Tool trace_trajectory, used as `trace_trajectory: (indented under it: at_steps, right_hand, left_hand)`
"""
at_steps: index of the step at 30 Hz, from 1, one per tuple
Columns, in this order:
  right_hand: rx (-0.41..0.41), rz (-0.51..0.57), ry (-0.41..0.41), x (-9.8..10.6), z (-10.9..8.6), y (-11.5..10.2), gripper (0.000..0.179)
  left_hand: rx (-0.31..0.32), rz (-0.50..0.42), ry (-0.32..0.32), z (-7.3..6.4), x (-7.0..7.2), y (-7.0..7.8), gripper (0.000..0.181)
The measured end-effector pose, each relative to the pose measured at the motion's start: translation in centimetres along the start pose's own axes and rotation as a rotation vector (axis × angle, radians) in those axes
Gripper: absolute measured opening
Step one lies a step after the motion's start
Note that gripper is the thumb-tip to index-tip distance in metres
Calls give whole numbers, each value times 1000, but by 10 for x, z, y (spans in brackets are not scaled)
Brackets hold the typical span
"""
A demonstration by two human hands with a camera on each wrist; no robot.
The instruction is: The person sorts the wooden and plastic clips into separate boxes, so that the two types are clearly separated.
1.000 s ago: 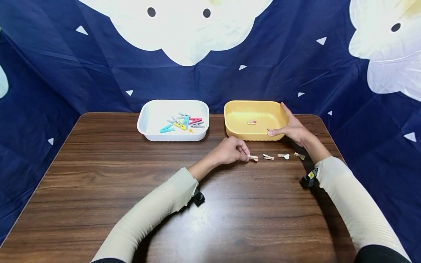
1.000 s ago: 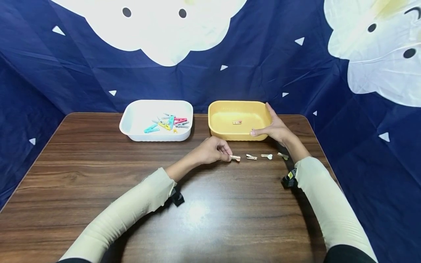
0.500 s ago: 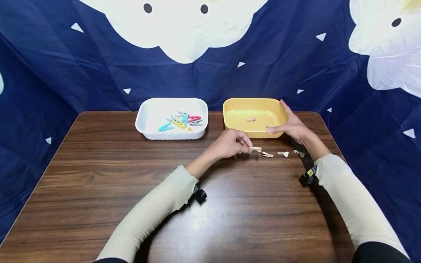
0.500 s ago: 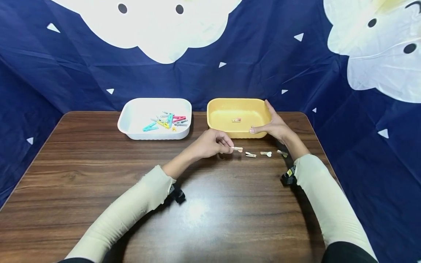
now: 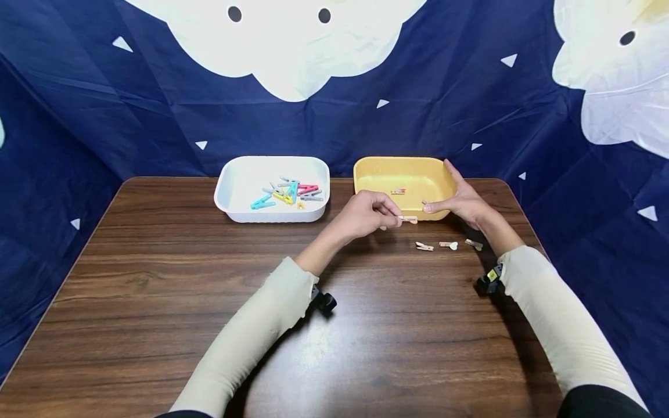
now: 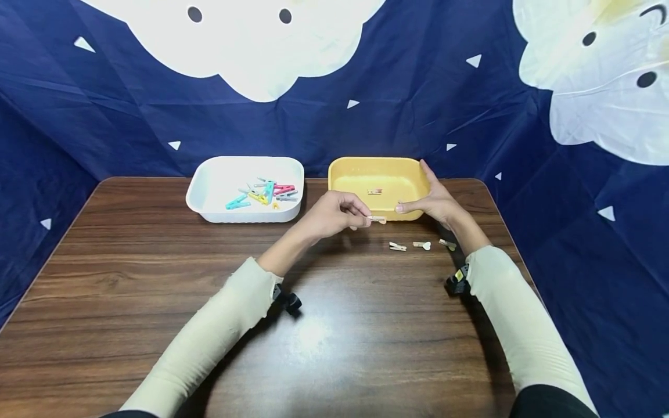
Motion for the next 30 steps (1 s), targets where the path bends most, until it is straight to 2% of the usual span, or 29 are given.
trace_trajectory:
  at_steps: [15, 22, 30]
  right_hand:
    - [8, -16, -3, -1, 0, 0, 148]
    - [5, 4, -4, -2, -1, 1, 148]
    - [5, -3, -6, -1, -1, 0, 149]
  left_hand:
    - [-35, -87, 102, 19, 9, 9, 9]
    - [-4, -61, 131, 28, 9, 9, 10]
    - [57, -55, 161, 40, 16, 7, 10]
Point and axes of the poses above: each hand's wrist, its own z-axis towards the middle knuckle, its own x-axis out of the back of the hand, y = z × x, the point moved 6 cm from there along z, towards the middle knuckle, and after that the axes turned 4 degrees about z, right-handed, at the moved point
